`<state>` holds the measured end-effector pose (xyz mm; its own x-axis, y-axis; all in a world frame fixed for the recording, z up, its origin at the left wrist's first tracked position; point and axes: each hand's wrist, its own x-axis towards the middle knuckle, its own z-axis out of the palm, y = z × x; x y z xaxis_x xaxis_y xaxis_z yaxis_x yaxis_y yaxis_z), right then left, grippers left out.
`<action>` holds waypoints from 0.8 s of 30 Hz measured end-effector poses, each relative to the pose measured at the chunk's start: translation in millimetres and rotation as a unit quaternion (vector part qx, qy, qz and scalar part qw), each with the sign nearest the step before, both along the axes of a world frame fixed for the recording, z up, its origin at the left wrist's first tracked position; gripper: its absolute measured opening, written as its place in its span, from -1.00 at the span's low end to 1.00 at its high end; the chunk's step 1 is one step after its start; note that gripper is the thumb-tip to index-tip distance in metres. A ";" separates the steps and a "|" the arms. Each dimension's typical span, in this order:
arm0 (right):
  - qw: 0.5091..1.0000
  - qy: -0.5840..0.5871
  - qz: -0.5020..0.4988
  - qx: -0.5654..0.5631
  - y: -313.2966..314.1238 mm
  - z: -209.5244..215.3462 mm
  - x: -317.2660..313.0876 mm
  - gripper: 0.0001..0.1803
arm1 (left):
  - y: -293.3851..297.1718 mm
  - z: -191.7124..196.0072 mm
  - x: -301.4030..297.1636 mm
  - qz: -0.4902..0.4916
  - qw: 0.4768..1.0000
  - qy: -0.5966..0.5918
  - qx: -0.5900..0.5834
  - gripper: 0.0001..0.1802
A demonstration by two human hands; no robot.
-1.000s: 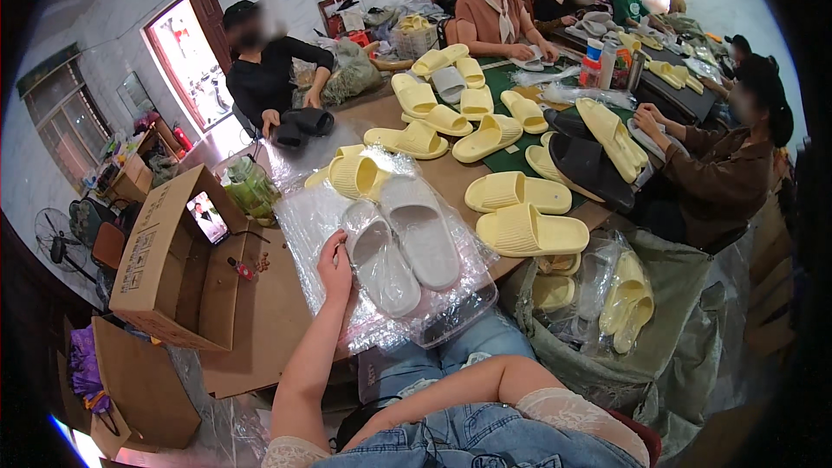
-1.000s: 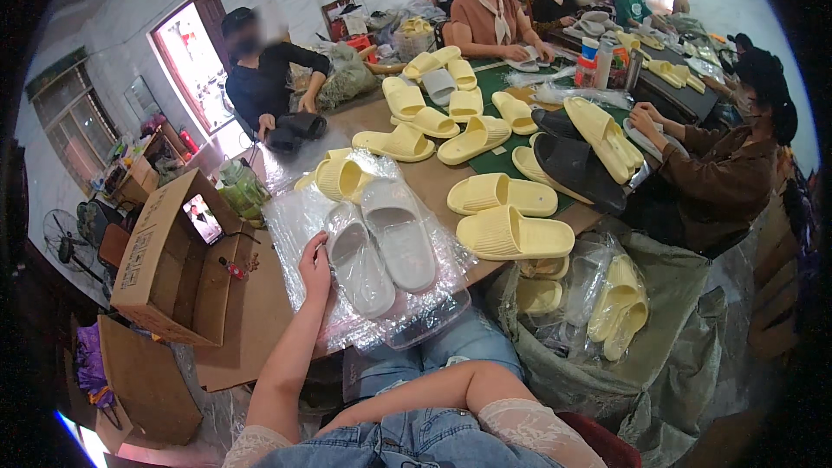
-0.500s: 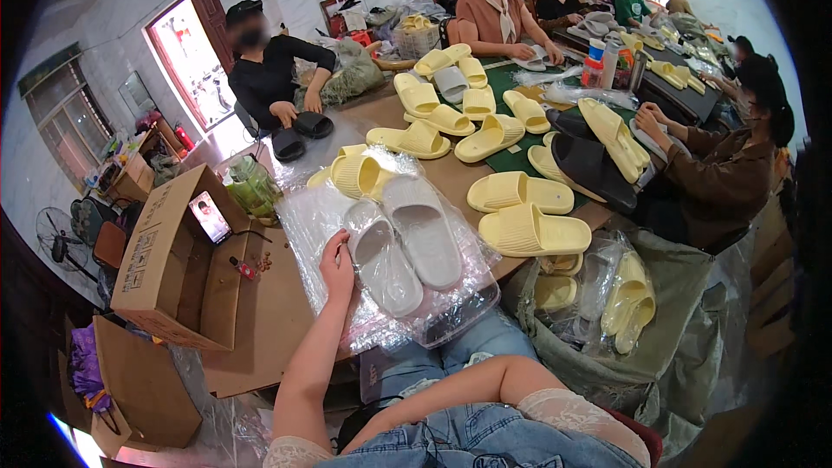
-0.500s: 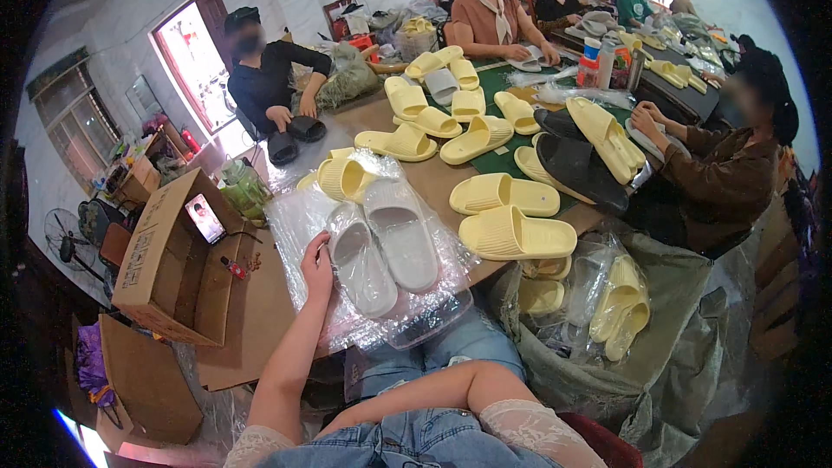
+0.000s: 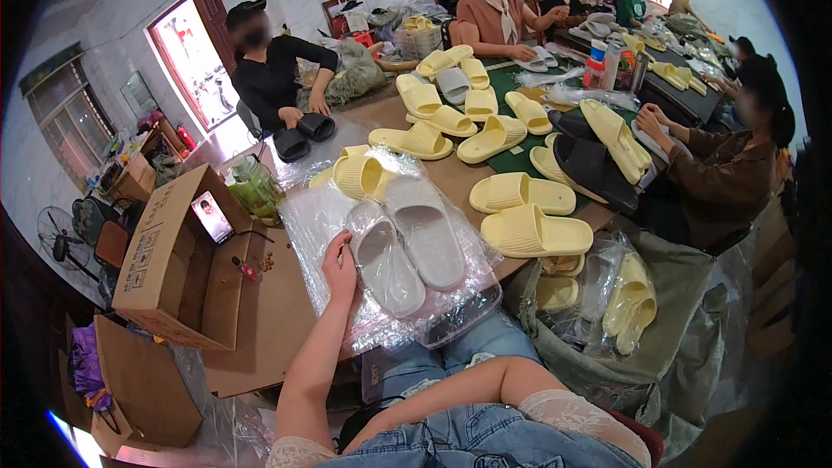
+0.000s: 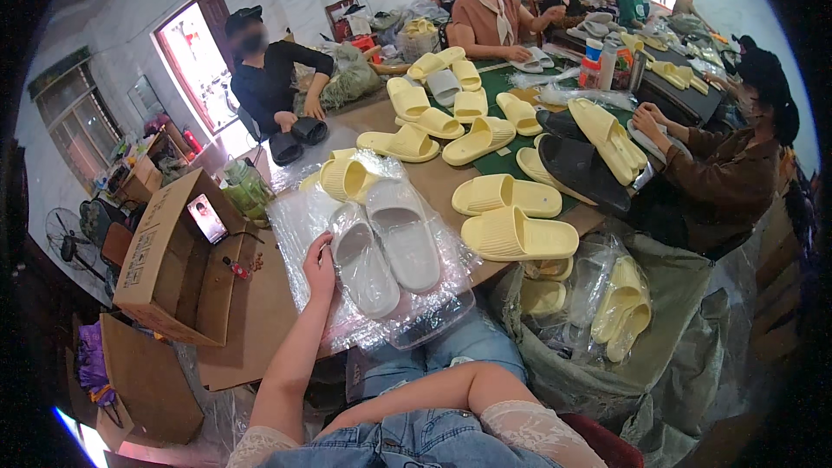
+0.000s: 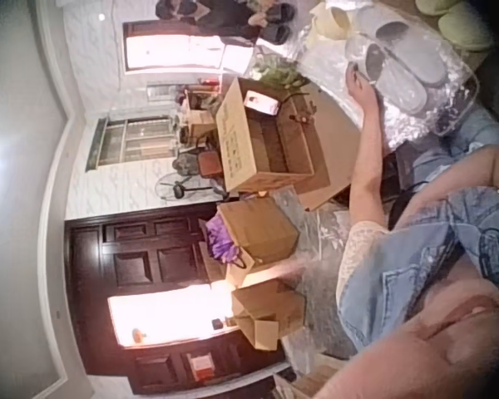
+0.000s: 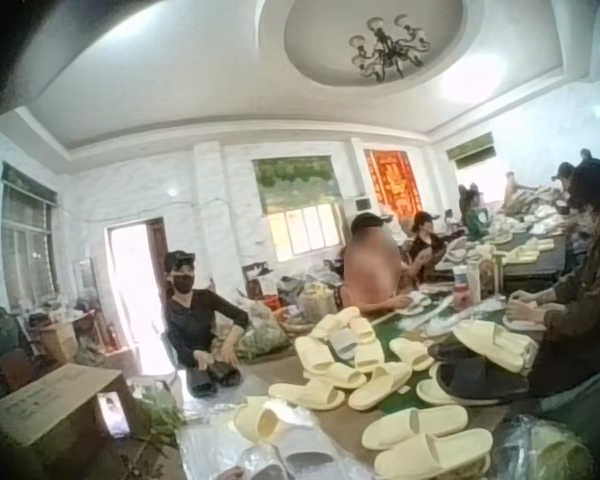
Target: The person wraps pairs of yellow and white plastic slippers in clear plastic bags. They pick up a pair, place them on a sheet of bubble wrap, and fold the plastic over to enclose them. The wrapped pairs are then placed into a large green sack on the table.
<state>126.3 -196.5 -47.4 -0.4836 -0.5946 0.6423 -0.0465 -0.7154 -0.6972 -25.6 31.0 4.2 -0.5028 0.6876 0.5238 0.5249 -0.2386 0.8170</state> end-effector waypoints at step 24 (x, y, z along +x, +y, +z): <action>1.000 -0.010 0.021 -0.007 -0.7 3.4 1.1 -0.51 | -1.8 -0.7 0.8 -0.001 1.000 -0.018 -0.009 -0.73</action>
